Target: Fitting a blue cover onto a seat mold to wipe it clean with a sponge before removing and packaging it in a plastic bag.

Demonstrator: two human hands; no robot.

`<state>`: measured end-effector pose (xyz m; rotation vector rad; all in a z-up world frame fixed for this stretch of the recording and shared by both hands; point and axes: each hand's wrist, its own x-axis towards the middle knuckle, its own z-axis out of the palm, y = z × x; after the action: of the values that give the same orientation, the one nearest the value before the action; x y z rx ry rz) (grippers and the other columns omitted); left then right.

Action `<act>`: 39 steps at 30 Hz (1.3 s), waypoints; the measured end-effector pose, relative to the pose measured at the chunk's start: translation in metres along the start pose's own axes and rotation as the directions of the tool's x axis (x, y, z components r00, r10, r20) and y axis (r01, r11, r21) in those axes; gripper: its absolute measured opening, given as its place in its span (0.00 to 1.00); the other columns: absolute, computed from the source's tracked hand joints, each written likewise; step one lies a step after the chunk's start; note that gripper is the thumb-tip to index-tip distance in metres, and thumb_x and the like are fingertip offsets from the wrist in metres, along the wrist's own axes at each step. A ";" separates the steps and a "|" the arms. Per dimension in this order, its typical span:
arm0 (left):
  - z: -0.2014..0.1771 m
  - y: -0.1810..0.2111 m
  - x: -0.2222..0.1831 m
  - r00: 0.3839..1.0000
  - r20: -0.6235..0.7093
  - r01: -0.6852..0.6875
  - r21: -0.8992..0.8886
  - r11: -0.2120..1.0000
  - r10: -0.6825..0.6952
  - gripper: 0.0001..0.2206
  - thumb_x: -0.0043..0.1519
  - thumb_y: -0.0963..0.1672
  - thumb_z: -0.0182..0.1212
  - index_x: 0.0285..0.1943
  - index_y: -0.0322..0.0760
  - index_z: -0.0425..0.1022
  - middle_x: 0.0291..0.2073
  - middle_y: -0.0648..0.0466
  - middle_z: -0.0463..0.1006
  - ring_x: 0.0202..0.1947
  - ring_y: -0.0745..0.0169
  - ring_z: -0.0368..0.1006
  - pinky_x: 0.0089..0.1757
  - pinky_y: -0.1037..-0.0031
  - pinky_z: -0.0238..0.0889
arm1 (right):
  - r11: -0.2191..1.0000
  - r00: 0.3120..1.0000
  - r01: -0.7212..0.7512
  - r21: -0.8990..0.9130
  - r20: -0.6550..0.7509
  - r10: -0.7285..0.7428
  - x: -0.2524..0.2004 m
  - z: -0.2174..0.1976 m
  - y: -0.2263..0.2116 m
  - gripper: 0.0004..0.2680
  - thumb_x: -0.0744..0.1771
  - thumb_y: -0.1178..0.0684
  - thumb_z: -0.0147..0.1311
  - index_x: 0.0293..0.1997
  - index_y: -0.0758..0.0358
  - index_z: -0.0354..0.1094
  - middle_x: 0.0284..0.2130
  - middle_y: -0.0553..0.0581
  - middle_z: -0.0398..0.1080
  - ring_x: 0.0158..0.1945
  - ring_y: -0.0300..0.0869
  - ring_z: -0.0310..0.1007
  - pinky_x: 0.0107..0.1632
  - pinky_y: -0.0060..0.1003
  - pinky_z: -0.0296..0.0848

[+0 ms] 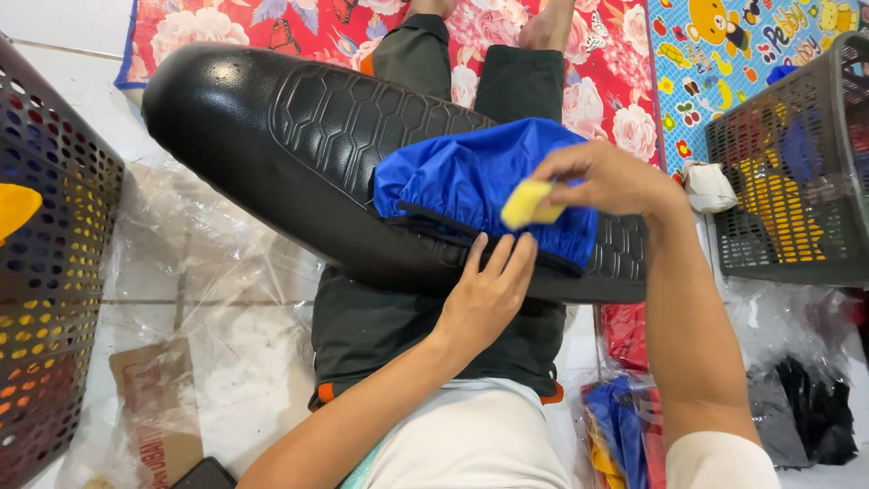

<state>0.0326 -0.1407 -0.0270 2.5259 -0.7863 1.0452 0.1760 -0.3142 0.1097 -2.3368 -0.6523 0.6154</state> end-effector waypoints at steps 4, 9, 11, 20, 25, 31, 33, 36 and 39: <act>0.010 0.002 -0.006 1.000 0.023 0.004 0.039 0.999 -0.005 0.14 0.65 0.40 0.58 0.60 0.33 0.77 0.52 0.46 0.73 0.54 0.50 0.72 0.58 0.53 0.67 | 0.992 0.994 -0.008 -0.124 0.107 0.021 0.027 0.012 0.024 0.10 0.60 0.63 0.63 0.42 0.57 0.81 0.36 0.61 0.81 0.42 0.52 0.79 0.49 0.47 0.76; -0.010 -0.001 -0.001 0.995 0.102 -0.008 0.002 1.000 0.008 0.17 0.62 0.39 0.61 0.62 0.31 0.76 0.50 0.45 0.75 0.53 0.50 0.73 0.61 0.51 0.65 | 0.981 0.855 0.012 -0.192 -0.506 -0.109 0.046 -0.010 0.050 0.09 0.68 0.57 0.68 0.53 0.54 0.77 0.38 0.52 0.77 0.44 0.40 0.78 0.44 0.33 0.78; -0.006 -0.002 0.001 0.994 0.108 -0.012 0.012 1.000 0.010 0.17 0.62 0.39 0.61 0.61 0.32 0.77 0.49 0.46 0.76 0.53 0.51 0.73 0.63 0.50 0.61 | 0.996 0.935 0.015 -0.086 -0.353 -0.045 0.027 -0.003 0.015 0.10 0.65 0.61 0.65 0.50 0.57 0.77 0.37 0.56 0.78 0.44 0.43 0.77 0.47 0.38 0.77; -0.008 -0.002 -0.001 0.965 0.259 0.021 0.027 0.999 -0.027 0.25 0.60 0.41 0.62 0.69 0.38 0.70 0.56 0.52 0.72 0.56 0.55 0.68 0.62 0.35 0.57 | 0.875 0.941 0.077 -0.478 -0.254 -0.222 0.066 0.005 0.027 0.07 0.64 0.63 0.62 0.45 0.64 0.77 0.38 0.63 0.79 0.42 0.57 0.78 0.46 0.49 0.75; -0.008 -0.002 -0.001 0.946 0.322 0.010 0.081 0.997 -0.036 0.26 0.62 0.41 0.59 0.73 0.44 0.68 0.58 0.57 0.70 0.57 0.60 0.66 0.62 0.39 0.58 | 0.977 0.871 0.198 -0.084 -0.442 -0.215 0.047 0.010 -0.022 0.07 0.68 0.64 0.63 0.50 0.66 0.73 0.43 0.56 0.76 0.44 0.39 0.77 0.48 0.29 0.79; -0.005 0.000 -0.001 0.940 0.335 0.023 0.128 0.991 -0.066 0.25 0.64 0.44 0.58 0.74 0.46 0.67 0.57 0.59 0.67 0.57 0.60 0.64 0.58 0.43 0.62 | 0.974 0.935 0.170 -0.151 0.337 -0.111 0.083 0.031 -0.024 0.07 0.66 0.56 0.61 0.47 0.59 0.78 0.38 0.48 0.81 0.39 0.36 0.78 0.42 0.31 0.75; -0.001 0.002 -0.003 0.952 0.298 0.042 0.088 0.995 -0.066 0.24 0.63 0.42 0.58 0.71 0.44 0.70 0.61 0.59 0.69 0.60 0.61 0.68 0.61 0.37 0.58 | 0.738 0.747 0.321 -0.594 -0.321 -0.582 0.113 0.034 0.028 0.11 0.65 0.66 0.64 0.51 0.69 0.74 0.45 0.63 0.78 0.46 0.55 0.77 0.52 0.45 0.72; -0.008 -0.001 0.000 0.944 0.322 0.028 0.121 0.992 -0.066 0.25 0.63 0.44 0.59 0.72 0.47 0.69 0.57 0.59 0.68 0.58 0.62 0.67 0.62 0.40 0.59 | 0.924 0.740 0.314 -0.217 -0.554 -0.381 0.090 0.030 -0.031 0.09 0.70 0.60 0.61 0.56 0.68 0.72 0.47 0.60 0.77 0.48 0.44 0.78 0.48 0.34 0.79; -0.004 0.000 -0.001 0.948 0.312 0.023 0.128 0.992 -0.062 0.24 0.63 0.44 0.57 0.72 0.45 0.69 0.59 0.61 0.72 0.59 0.62 0.68 0.61 0.37 0.57 | 0.914 0.914 0.357 0.194 -0.273 -0.300 0.067 0.034 -0.060 0.10 0.69 0.56 0.59 0.56 0.66 0.69 0.50 0.60 0.76 0.53 0.45 0.80 0.56 0.37 0.82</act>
<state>0.0294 -0.1386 -0.0253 2.8462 -0.7638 0.7025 0.1909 -0.2191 0.1084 -1.9729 -0.7915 0.2377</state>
